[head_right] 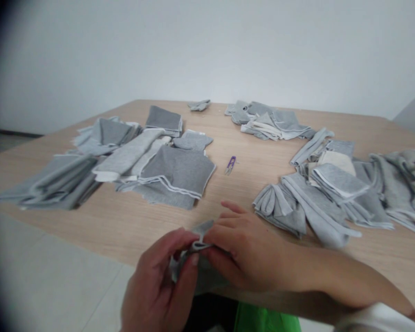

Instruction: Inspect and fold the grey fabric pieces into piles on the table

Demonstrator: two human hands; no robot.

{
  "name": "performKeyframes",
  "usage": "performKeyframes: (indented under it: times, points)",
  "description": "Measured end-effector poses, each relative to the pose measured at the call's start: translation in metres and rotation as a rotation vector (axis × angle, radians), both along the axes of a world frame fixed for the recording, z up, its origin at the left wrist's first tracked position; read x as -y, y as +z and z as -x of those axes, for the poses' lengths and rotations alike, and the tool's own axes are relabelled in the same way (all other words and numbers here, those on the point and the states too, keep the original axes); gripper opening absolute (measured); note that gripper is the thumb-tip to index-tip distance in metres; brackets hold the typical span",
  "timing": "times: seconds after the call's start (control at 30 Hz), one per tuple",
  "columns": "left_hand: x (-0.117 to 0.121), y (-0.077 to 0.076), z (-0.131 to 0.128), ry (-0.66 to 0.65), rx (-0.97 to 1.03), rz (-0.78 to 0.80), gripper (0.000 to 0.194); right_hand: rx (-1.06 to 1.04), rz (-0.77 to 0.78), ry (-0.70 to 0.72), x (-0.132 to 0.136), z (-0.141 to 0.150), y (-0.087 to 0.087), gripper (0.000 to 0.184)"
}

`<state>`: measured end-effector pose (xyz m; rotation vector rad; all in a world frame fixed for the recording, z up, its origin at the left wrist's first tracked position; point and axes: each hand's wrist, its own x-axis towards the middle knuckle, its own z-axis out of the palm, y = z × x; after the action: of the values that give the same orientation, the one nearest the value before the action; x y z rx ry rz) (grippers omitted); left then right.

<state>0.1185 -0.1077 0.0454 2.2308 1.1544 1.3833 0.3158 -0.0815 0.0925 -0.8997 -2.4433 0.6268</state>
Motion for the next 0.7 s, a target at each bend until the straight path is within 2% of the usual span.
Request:
performKeyframes:
  times: [0.13, 0.3, 0.43, 0.53, 0.7]
  points:
    - [-0.001, 0.002, 0.003, -0.020, -0.012, -0.006, 0.042, -0.057, -0.045, -0.005, 0.000, 0.001, -0.004, 0.013]
    - [-0.006, 0.004, 0.006, -0.152, -0.127, 0.201, 0.028, -0.141, -0.177, -0.062, -0.004, 0.000, -0.006, 0.014]
    - [-0.010, 0.001, 0.011, -0.155, -0.169, 0.324, 0.020, -0.163, -0.237, -0.140, -0.006, -0.005, -0.003, 0.011]
    - [-0.012, 0.000, 0.017, -0.141, -0.236, 0.313, 0.006, -0.167, -0.253, -0.214, -0.007, -0.008, -0.001, 0.011]
    - [-0.010, -0.001, 0.022, -0.131, -0.192, 0.318, 0.017, -0.203, -0.228, -0.384, -0.008, -0.009, 0.005, 0.014]
